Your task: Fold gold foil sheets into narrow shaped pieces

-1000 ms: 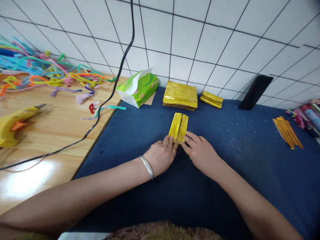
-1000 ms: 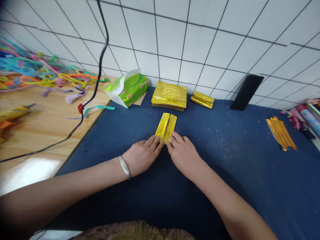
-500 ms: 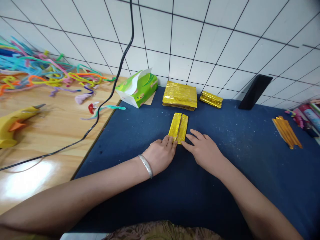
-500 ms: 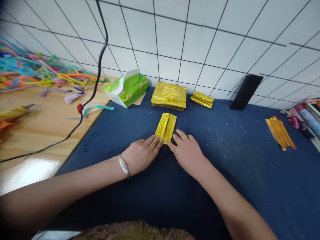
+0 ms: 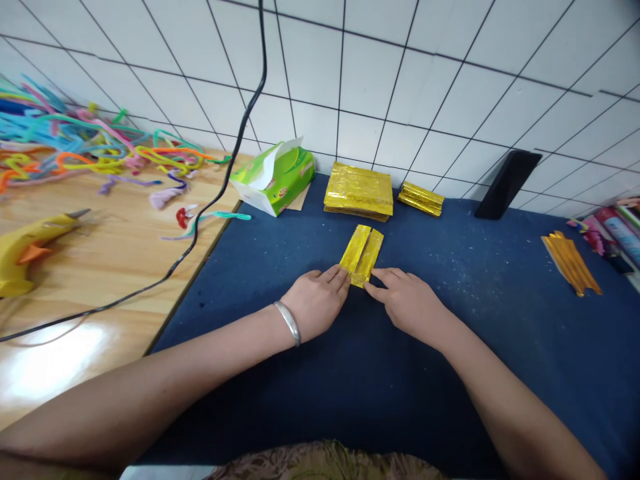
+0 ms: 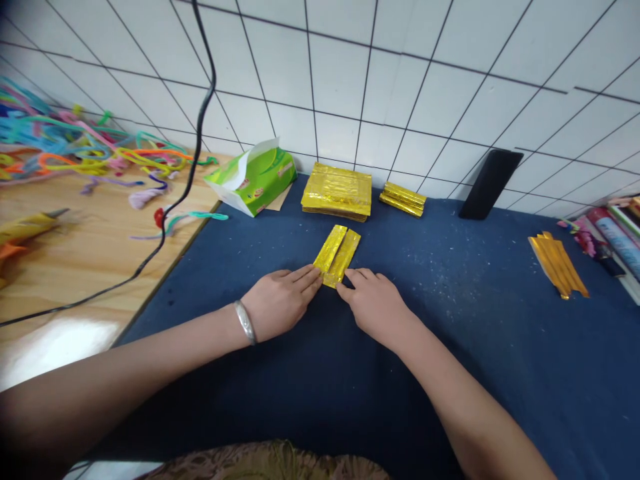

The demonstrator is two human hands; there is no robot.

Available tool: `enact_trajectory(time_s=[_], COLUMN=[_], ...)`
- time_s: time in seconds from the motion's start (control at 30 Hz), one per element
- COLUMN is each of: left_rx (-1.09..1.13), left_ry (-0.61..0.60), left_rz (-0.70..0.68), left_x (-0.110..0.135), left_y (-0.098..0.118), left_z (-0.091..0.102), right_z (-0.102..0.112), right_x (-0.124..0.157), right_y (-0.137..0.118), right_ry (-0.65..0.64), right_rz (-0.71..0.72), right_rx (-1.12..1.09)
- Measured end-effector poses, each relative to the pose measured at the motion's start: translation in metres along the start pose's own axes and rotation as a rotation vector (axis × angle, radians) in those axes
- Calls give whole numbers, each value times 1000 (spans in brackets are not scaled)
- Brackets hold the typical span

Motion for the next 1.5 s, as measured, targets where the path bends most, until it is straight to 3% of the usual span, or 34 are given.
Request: enact_trajectory(time_s=[0.17,0.33,0.37,0.43,0.5,0.6,0.77,0.97,1.13,1.3,1.5], left_rx=[96,196,206,219,216,199,284,463,492,377,245], left_ry=[96,189,192,189,182,166,79,82,82,186,344], left_rz=[2,-24,-23,-11,14,47,-8,-99,-116,-45,40], left_x=[-3,-2,-2,-2,-2,-4,-2,1,3,5,3], left_y=[-16,-43,-47,-51,-51,-49,-58,-82,-88,-90,-80], left_z=[-4,-10,-11,-12,-12,-8,-7,-21,-26,-25,-11], right_z=[0,-5,-7,-10,-14,-20,-25,-26,-23,-22,-24], right_x=[0,-4,-6,-11,-14,-18,-19,-17,-18,-19,-19], right_y=[-10,0,9,31,48,58,48,48,45,39,31], right_ry=[49,105,146,283,326,236,178,100,-15,-110,-81], right_rz=[-35,89,43,-180,-349,-389,-357,-406,-440,-481,-457], right_rx=[-71,-360,-398,-395,-369,-386,-480,-794,-1115,-1268,-1490])
Point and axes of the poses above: each hand's wrist, its own x-axis away from the middle knuckle, its own z-axis out of the back of the hand, y = z × x, the point moved 2 cm from there along -x, towards the middle knuckle, and after that the axes turned 10 degrees about -z, right-handed, at the moved point
